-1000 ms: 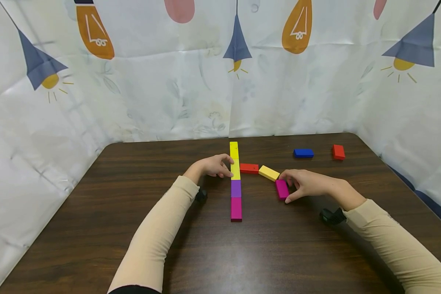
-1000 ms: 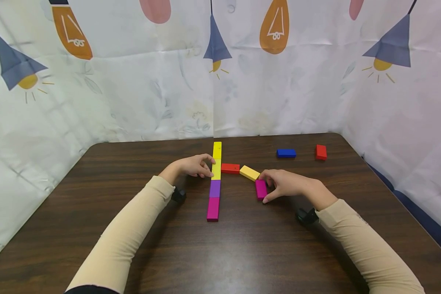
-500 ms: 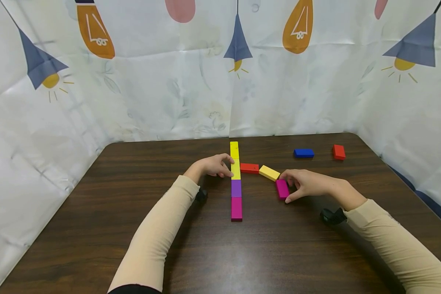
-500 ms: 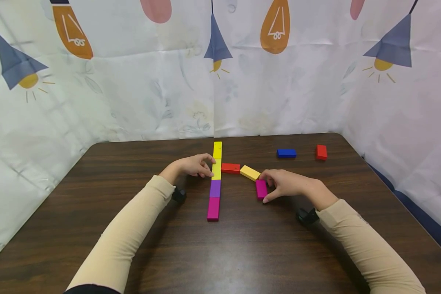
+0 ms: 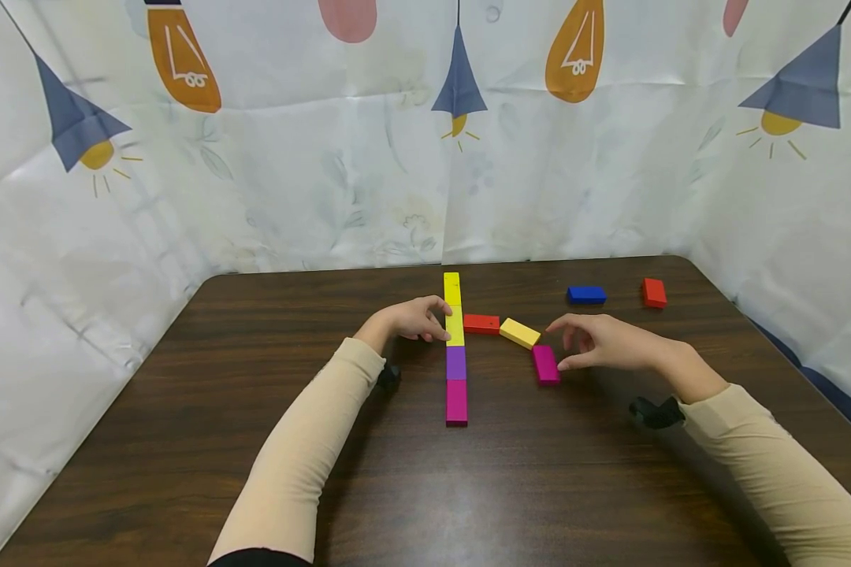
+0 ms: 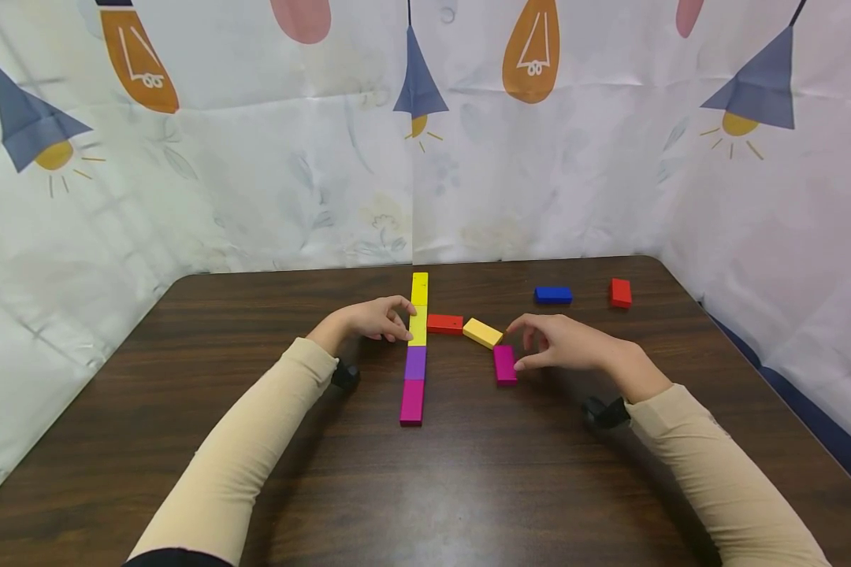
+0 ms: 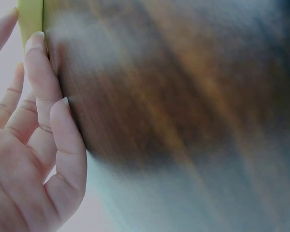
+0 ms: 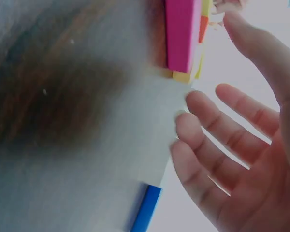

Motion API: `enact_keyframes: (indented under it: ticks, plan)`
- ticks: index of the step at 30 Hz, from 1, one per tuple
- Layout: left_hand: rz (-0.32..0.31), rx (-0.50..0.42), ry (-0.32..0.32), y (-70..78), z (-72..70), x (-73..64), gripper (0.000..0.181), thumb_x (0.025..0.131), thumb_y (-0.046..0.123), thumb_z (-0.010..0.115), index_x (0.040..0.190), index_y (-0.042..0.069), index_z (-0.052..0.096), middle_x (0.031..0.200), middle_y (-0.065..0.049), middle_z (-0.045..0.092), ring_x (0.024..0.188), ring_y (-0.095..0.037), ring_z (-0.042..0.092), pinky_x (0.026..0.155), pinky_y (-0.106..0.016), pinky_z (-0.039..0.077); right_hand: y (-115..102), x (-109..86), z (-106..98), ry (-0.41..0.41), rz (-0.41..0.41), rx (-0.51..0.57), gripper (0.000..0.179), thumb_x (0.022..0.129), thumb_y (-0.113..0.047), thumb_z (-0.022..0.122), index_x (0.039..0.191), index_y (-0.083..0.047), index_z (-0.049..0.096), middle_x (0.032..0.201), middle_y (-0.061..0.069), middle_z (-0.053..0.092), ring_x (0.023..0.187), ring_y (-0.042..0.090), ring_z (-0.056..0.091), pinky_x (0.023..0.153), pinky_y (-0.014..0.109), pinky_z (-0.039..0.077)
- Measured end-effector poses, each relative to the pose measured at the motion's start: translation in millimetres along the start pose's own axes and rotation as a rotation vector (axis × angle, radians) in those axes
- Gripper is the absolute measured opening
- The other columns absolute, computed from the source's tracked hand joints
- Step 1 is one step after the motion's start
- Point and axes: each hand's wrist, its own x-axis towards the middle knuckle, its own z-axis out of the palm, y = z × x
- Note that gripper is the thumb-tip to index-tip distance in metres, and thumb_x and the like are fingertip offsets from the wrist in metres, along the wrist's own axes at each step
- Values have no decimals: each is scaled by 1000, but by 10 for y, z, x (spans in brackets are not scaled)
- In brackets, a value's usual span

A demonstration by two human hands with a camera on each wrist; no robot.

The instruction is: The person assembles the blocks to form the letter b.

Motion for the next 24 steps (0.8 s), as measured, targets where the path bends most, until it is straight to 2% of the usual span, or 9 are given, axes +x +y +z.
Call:
enact_keyframes:
  ticks: [6, 9, 13, 18, 24]
  plan:
    - [2, -11, 1, -3, 2, 4, 47, 97, 10, 71, 137, 4, 45, 86, -3, 63, 71, -12, 51, 61, -22, 35, 39, -55, -100, 201, 17, -23, 45, 96, -26, 75, 130, -1, 61, 95, -1, 65, 82, 17, 60, 74, 32, 52]
    - [1, -20, -1, 4, 6, 0, 47, 97, 10, 71, 137, 4, 45, 85, -3, 62, 69, -12, 51, 60, -21, 34, 66, -71, -144, 293, 24, -27, 36, 98, -19, 72, 127, 0, 64, 94, 1, 66, 81, 17, 61, 72, 32, 51]
    - [2, -16, 0, 10, 9, -5, 47, 97, 10, 71, 137, 4, 45, 85, -3, 62, 69, -12, 51, 59, -21, 34, 116, -75, -175, 388, 45, -27, 30, 99, -19, 72, 123, -1, 68, 93, 3, 67, 79, 19, 60, 67, 30, 50]
    - [4, -3, 1, 4, 9, 0, 47, 98, 11, 70, 137, 4, 45, 85, -3, 63, 69, -11, 51, 59, -21, 35, 202, -42, -185, 467, 85, -30, 29, 100, -21, 69, 121, -1, 68, 90, 6, 66, 75, 21, 58, 62, 31, 47]
    - [-1, -1, 3, 1, 10, 1, 47, 98, 11, 70, 137, 5, 45, 85, -2, 63, 69, -11, 51, 59, -21, 35, 310, 41, -185, 520, 181, 2, 32, 102, -24, 66, 123, 0, 68, 93, 10, 66, 82, 26, 59, 66, 34, 47]
